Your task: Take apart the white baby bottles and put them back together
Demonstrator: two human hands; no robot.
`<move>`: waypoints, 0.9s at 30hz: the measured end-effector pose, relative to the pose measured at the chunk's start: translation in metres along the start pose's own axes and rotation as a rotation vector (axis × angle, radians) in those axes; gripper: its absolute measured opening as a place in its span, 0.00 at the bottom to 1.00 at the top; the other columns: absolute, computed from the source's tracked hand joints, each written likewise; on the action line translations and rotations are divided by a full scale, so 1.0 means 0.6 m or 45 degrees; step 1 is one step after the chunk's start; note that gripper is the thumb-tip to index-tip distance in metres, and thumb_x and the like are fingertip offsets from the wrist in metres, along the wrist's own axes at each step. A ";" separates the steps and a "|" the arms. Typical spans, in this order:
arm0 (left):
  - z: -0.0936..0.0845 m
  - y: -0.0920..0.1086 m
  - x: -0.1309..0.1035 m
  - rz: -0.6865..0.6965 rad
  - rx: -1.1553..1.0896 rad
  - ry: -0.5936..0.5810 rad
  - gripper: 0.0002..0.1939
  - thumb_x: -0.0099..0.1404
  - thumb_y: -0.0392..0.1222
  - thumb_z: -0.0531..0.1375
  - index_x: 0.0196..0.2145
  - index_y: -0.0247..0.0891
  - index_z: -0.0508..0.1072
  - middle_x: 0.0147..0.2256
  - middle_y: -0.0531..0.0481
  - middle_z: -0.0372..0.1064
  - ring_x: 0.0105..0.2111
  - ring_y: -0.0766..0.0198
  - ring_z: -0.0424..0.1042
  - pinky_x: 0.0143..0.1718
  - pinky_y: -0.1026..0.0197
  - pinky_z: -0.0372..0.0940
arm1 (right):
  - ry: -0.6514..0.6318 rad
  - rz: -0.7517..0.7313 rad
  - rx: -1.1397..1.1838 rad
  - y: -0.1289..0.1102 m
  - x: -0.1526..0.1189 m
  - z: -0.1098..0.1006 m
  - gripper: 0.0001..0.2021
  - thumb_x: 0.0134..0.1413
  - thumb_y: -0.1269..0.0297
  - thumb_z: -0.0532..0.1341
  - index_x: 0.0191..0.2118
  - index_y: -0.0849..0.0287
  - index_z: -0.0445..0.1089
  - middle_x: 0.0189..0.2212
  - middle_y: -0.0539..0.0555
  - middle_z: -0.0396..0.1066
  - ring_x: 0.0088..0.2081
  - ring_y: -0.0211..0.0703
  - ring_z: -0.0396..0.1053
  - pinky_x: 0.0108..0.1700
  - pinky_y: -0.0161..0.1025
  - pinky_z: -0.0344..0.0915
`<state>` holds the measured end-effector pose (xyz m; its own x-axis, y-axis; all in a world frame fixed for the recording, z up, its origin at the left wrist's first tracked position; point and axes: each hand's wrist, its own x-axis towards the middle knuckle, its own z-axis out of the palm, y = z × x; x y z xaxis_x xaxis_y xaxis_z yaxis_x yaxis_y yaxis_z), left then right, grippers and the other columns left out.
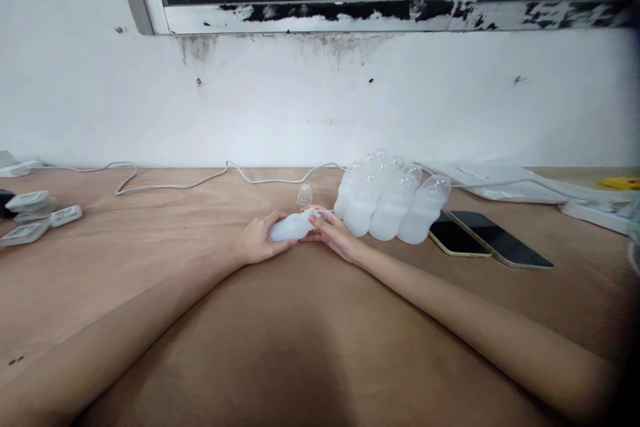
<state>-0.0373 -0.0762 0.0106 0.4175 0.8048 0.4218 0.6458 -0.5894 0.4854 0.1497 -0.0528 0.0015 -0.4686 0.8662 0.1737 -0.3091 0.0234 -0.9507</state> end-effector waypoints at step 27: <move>-0.003 -0.004 0.002 -0.016 -0.058 -0.026 0.22 0.52 0.53 0.56 0.41 0.37 0.65 0.37 0.50 0.67 0.34 0.61 0.66 0.34 0.61 0.61 | -0.099 -0.042 -0.171 -0.006 -0.004 0.006 0.14 0.43 0.62 0.60 0.39 0.57 0.61 0.36 0.52 0.60 0.36 0.37 0.62 0.31 0.35 0.68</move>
<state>-0.0396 -0.0741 0.0116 0.4231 0.8130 0.4001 0.6212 -0.5817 0.5251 0.1490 -0.0565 0.0054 -0.5246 0.8225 0.2200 -0.2148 0.1222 -0.9690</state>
